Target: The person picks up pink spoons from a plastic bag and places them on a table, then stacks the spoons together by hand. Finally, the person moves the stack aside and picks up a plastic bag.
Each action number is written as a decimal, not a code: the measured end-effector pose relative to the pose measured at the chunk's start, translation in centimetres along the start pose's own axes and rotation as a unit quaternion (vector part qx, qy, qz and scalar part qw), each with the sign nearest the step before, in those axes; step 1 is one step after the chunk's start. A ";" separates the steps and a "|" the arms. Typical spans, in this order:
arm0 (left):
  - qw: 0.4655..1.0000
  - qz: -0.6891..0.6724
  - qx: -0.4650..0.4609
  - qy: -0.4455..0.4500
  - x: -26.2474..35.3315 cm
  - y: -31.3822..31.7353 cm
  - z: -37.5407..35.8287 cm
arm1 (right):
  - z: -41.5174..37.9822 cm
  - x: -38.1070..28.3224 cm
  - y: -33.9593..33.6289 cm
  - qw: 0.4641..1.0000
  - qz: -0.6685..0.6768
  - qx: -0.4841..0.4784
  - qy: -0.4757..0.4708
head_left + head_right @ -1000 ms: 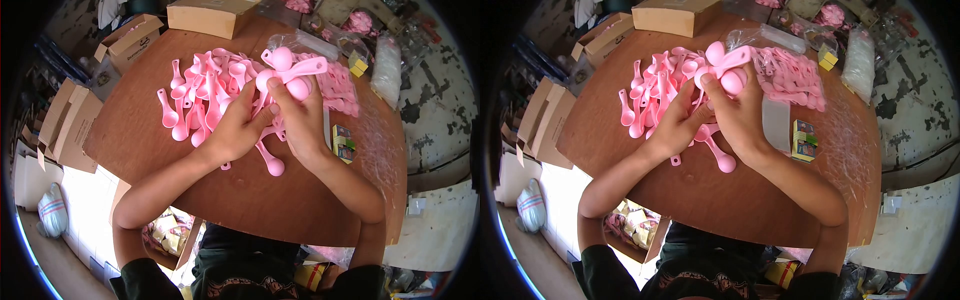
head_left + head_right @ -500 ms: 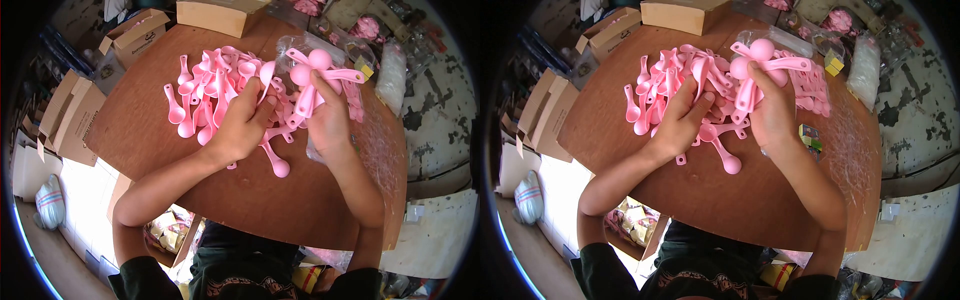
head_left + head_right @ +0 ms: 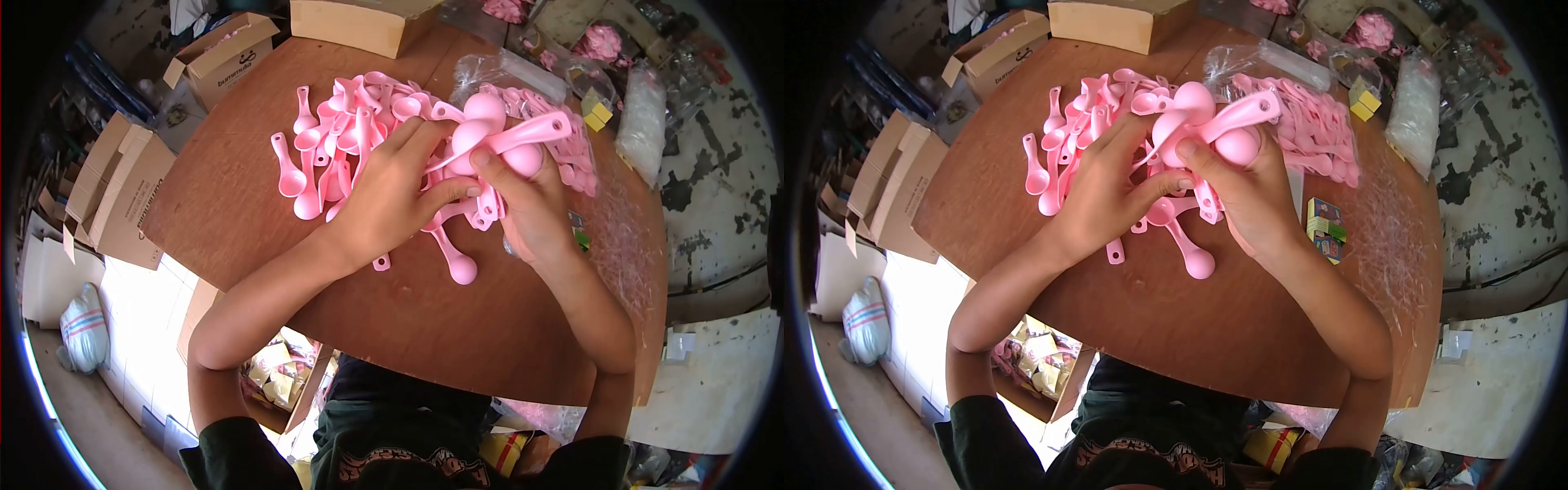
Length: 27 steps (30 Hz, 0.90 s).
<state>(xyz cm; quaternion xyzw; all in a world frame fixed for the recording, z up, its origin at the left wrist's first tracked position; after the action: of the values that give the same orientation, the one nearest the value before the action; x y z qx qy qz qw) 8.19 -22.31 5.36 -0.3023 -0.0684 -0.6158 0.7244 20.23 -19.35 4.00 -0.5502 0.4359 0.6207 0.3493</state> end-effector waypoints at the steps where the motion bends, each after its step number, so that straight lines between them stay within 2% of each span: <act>1: 1.000 -0.029 -0.005 0.000 -0.2 0.3 0.0 | 0.0 0.0 -0.1 1.000 -0.001 0.000 -0.001; 2: 1.000 -0.028 -0.005 0.000 -0.5 0.4 -0.1 | 0.0 -0.1 -0.1 1.000 -0.008 -0.001 -0.005; 4: 0.998 -0.010 0.008 0.056 0.3 0.4 -0.1 | 0.0 -0.2 -0.2 1.000 -0.015 -0.003 -0.007; 5: 0.998 -0.010 0.008 0.056 0.4 0.4 -0.2 | 0.1 -0.3 -0.1 1.000 -0.009 -0.015 -0.003; 7: 0.999 -0.034 -0.019 -0.016 -0.3 1.1 -0.6 | 0.0 -0.5 0.2 1.000 -0.004 -0.028 0.001; 11: 1.000 -0.019 -0.012 0.003 -0.4 0.2 -0.7 | -0.2 0.1 -0.9 0.998 -0.016 0.002 0.053; 13: 0.997 -0.030 -0.011 -0.065 -1.7 -0.4 -0.8 | -0.3 0.2 -1.7 0.996 -0.034 0.019 0.077; 14: 0.997 -0.029 -0.011 -0.065 -1.8 -0.3 -0.8 | -0.5 -0.4 -2.2 0.995 -0.048 0.044 0.071; 16: 0.977 -0.159 0.043 -0.136 -3.4 0.1 -1.3 | -0.5 -0.8 -2.7 0.994 -0.062 0.068 0.064; 17: 0.956 -0.220 0.051 -0.188 -3.9 0.7 -1.9 | -0.6 -1.4 -2.7 0.993 -0.081 0.076 0.033; 18: 0.956 -0.220 0.051 -0.187 -3.6 0.8 -1.7 | -0.6 -2.0 -2.8 0.992 -0.099 0.084 0.001; 19: 0.935 -0.288 0.083 -0.191 -3.3 1.1 -1.4 | -0.6 -2.0 -2.8 0.991 -0.100 0.085 0.001; 20: 0.908 -0.354 0.114 -0.194 -3.2 1.3 -1.4 | -0.9 -2.8 -2.6 0.981 -0.158 0.104 -0.041; 21: 0.908 -0.355 0.115 -0.193 -3.3 1.3 -1.4 | -1.3 -3.5 -2.4 0.966 -0.214 0.122 -0.083; 22: 0.903 -0.366 0.106 -0.197 -3.4 1.5 -1.5 | -1.3 -3.4 -2.3 0.965 -0.215 0.122 -0.083; 24: 0.899 -0.377 0.097 -0.199 -3.6 1.9 -1.7 | -2.4 -4.9 -1.0 0.902 -0.353 0.158 -0.192; 26: 0.836 -0.453 0.134 -0.279 -5.0 3.0 -3.0 | -2.7 -4.9 -0.1 0.882 -0.382 0.161 -0.223; 27: 0.836 -0.453 0.135 -0.279 -5.2 3.1 -3.2 | -3.0 -5.0 0.7 0.860 -0.411 0.164 -0.254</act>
<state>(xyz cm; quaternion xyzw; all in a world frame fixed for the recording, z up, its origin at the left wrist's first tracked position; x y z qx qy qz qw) 9.03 -19.38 -0.77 -0.2955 -0.4793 -0.7493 0.3485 21.52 -22.18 9.02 -0.4375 0.1619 0.4583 0.7565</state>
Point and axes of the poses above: each hand's wrist, its own z-axis towards the middle knuckle, its own y-axis out of the palm, x = y × z, the point moved 10 cm from there along z, towards the middle knuckle, and after that the axes turned 15 degrees about y, right-handed, at the moved point
